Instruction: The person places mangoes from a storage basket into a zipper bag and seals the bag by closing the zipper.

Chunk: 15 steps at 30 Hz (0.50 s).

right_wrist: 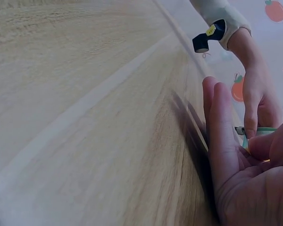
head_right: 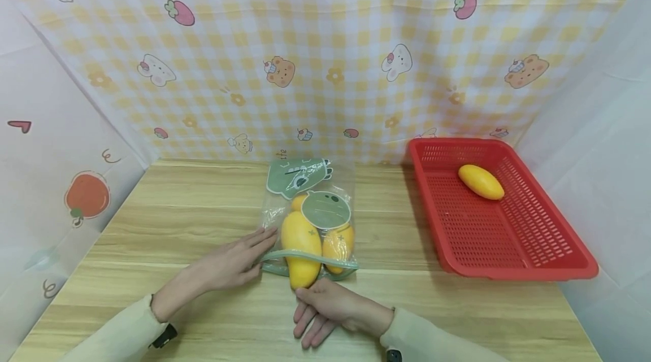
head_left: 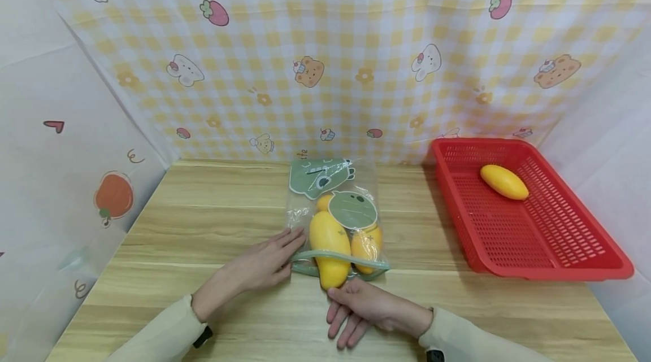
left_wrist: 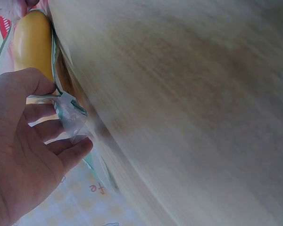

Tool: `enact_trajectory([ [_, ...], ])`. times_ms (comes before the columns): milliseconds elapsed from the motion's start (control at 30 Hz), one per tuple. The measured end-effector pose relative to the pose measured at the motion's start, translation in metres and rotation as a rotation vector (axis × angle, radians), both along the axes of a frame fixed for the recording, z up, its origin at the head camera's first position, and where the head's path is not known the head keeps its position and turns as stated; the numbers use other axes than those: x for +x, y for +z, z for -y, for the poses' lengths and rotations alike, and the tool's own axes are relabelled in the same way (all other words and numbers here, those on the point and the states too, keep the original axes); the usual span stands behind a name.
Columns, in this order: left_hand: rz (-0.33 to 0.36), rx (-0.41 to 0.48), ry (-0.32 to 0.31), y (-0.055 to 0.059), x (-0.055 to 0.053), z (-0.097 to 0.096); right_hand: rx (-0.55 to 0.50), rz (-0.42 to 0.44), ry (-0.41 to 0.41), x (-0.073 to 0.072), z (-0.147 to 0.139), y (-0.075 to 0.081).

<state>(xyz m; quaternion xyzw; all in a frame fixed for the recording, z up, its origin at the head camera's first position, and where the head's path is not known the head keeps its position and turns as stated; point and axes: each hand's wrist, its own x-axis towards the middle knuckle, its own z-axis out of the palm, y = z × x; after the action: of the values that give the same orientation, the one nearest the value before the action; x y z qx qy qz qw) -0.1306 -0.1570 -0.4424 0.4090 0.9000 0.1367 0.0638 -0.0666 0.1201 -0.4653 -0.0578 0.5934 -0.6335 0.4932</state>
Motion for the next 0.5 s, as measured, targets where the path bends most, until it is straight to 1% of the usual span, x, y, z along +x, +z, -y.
enact_trajectory([
  [267,-0.004,0.005,-0.001,-0.0001,-0.0001,-0.0002,0.0,0.015,-0.011,-0.0034,0.0013,-0.0009],
  [500,0.01,-0.004,0.001,-0.0003,-0.0001,-0.0008,-0.002,0.022,-0.015,-0.005,0.0026,0.0005],
])
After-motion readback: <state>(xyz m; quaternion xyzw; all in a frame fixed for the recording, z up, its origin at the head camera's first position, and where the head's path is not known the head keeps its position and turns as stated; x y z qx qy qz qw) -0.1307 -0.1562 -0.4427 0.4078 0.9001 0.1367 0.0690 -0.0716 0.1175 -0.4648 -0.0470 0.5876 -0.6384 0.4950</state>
